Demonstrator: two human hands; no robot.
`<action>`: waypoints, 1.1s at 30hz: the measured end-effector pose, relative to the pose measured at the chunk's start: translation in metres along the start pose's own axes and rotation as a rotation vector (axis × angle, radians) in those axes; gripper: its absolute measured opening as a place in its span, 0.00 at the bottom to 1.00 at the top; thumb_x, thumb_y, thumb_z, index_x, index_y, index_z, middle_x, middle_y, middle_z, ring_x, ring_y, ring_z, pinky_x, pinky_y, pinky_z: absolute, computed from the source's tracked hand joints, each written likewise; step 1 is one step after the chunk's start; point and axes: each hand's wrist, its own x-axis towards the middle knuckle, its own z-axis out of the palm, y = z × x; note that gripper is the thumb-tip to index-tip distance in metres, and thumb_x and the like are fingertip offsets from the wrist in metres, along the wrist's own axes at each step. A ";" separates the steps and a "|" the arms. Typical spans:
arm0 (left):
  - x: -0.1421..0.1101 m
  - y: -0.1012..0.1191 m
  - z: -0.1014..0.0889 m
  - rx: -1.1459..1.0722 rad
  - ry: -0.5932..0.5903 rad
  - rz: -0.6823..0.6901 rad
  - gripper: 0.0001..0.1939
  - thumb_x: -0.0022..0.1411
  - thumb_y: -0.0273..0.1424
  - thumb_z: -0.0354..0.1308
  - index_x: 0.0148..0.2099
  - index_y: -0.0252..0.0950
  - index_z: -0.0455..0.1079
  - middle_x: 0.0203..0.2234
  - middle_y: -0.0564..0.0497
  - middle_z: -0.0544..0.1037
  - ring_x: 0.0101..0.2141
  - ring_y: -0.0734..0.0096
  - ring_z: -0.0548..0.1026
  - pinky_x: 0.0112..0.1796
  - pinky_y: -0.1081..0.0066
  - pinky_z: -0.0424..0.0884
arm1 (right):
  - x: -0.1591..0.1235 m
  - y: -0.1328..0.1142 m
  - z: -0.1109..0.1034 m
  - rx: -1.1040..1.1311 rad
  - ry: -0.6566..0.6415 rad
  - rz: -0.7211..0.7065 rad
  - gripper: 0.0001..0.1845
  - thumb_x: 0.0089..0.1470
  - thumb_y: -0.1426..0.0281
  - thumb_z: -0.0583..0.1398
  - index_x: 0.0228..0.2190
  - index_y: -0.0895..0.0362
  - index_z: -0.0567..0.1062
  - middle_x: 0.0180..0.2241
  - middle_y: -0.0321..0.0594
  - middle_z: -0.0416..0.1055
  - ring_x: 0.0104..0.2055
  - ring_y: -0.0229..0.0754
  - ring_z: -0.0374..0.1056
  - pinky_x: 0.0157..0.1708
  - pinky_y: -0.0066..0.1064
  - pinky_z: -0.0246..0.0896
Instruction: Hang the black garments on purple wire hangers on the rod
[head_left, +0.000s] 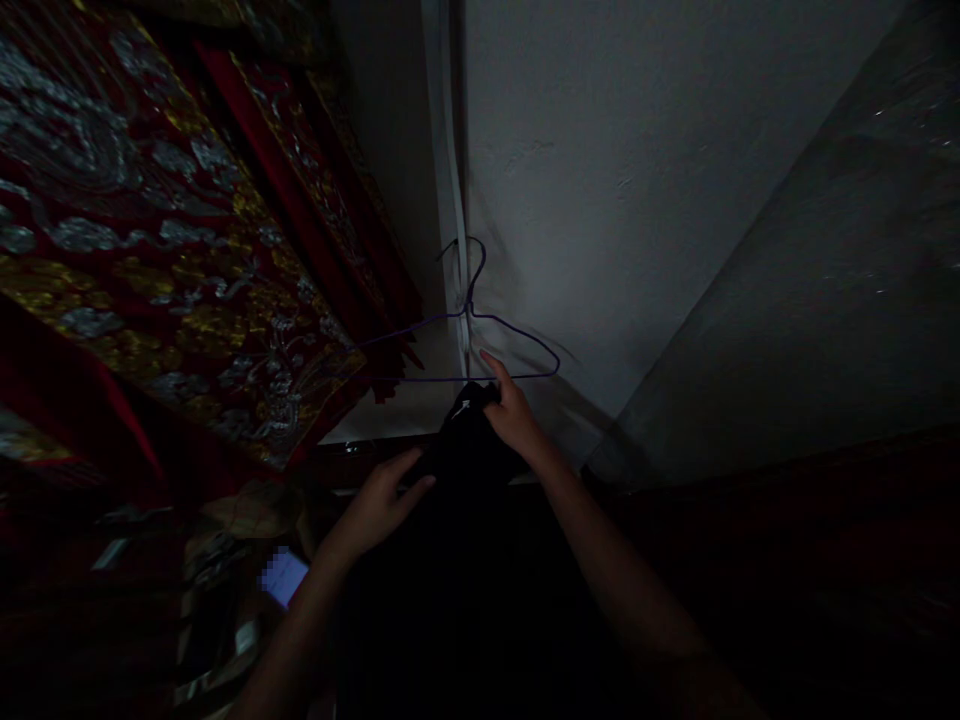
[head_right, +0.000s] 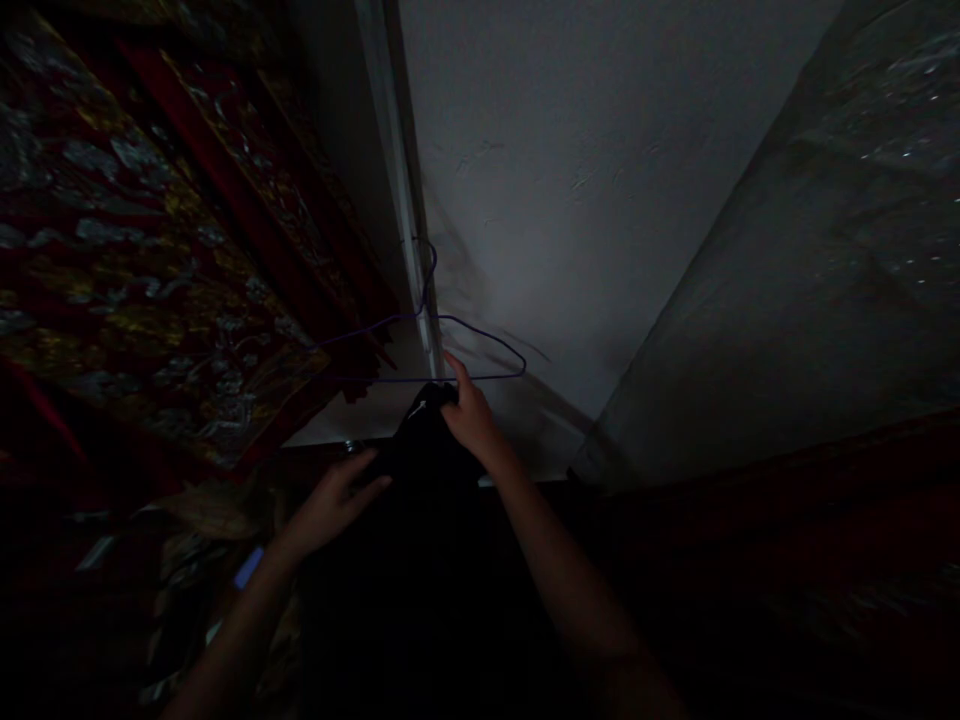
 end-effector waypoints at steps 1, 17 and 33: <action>0.002 0.003 0.002 -0.038 0.004 0.019 0.14 0.61 0.36 0.63 0.49 0.42 0.79 0.47 0.46 0.81 0.48 0.55 0.78 0.53 0.62 0.70 | 0.003 0.007 0.004 0.006 -0.002 0.015 0.42 0.46 0.77 0.54 0.65 0.54 0.59 0.50 0.42 0.75 0.44 0.44 0.72 0.47 0.32 0.63; 0.006 -0.006 -0.076 0.163 0.054 -0.218 0.07 0.54 0.37 0.64 0.36 0.44 0.80 0.31 0.49 0.84 0.32 0.56 0.81 0.40 0.64 0.75 | -0.028 0.004 -0.086 -0.259 0.035 0.012 0.09 0.46 0.69 0.55 0.21 0.56 0.73 0.19 0.33 0.67 0.23 0.38 0.61 0.25 0.27 0.50; 0.068 0.023 -0.091 0.483 0.110 -0.126 0.17 0.60 0.42 0.49 0.34 0.38 0.73 0.34 0.44 0.82 0.41 0.53 0.78 0.49 0.58 0.71 | -0.054 -0.017 -0.073 -0.210 0.104 0.002 0.09 0.50 0.64 0.58 0.24 0.56 0.73 0.22 0.35 0.69 0.27 0.40 0.65 0.29 0.28 0.56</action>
